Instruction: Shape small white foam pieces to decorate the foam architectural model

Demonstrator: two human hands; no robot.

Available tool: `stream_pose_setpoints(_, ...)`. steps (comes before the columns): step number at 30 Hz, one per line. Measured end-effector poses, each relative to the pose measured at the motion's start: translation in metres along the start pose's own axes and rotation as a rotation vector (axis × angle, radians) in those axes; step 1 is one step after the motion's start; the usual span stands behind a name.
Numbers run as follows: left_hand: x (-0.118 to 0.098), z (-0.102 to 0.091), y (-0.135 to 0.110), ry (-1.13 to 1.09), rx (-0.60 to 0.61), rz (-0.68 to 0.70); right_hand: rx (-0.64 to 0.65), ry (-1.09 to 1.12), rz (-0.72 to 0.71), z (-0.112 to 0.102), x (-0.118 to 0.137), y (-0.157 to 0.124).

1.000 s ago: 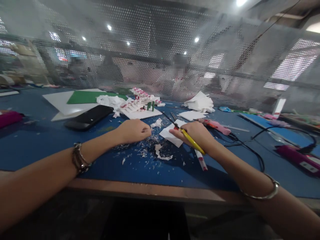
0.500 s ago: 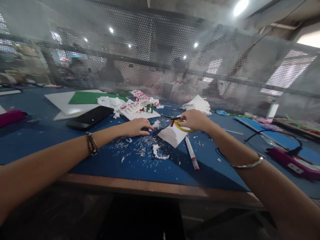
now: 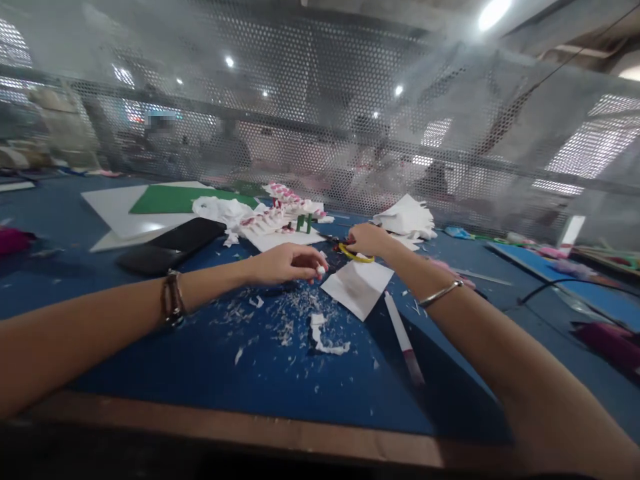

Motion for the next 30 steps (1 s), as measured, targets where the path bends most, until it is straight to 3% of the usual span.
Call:
stream_pose_setpoints(4,0.001,0.009,0.006,0.215,0.136,0.074,-0.015,0.041,-0.108,-0.008,-0.007,-0.011)
stream_pose_setpoints(8,0.008,0.011,0.013,0.301,0.264,0.168,-0.034,0.176,-0.316,-0.022,-0.02,-0.051)
stream_pose_setpoints(11,0.015,0.01,0.017,0.26,0.331,0.207,-0.028,0.266,-0.286,-0.021,-0.033,-0.085)
stream_pose_setpoints(14,0.02,0.008,0.018,0.177,0.346,0.184,0.069,0.35,-0.296,-0.01,-0.042,-0.104)
stream_pose_setpoints(17,0.023,0.009,0.018,0.14,0.351,0.181,0.186,0.425,-0.312,0.006,-0.046,-0.106)
stream_pose_setpoints(22,0.025,0.011,0.019,0.108,0.295,0.15,0.246,0.418,-0.321,0.027,-0.044,-0.098)
stream_pose_setpoints(30,0.021,0.011,0.016,0.019,0.28,0.16,0.009,0.204,-0.432,0.037,-0.042,-0.108)
Point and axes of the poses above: each hand's wrist, its own y-axis towards the middle knuckle, its own z-axis out of the palm, x = y × z, the point moved 2 cm from there along y, towards the middle knuckle, and after that the axes turned 6 degrees about z, right-handed, at the moved point
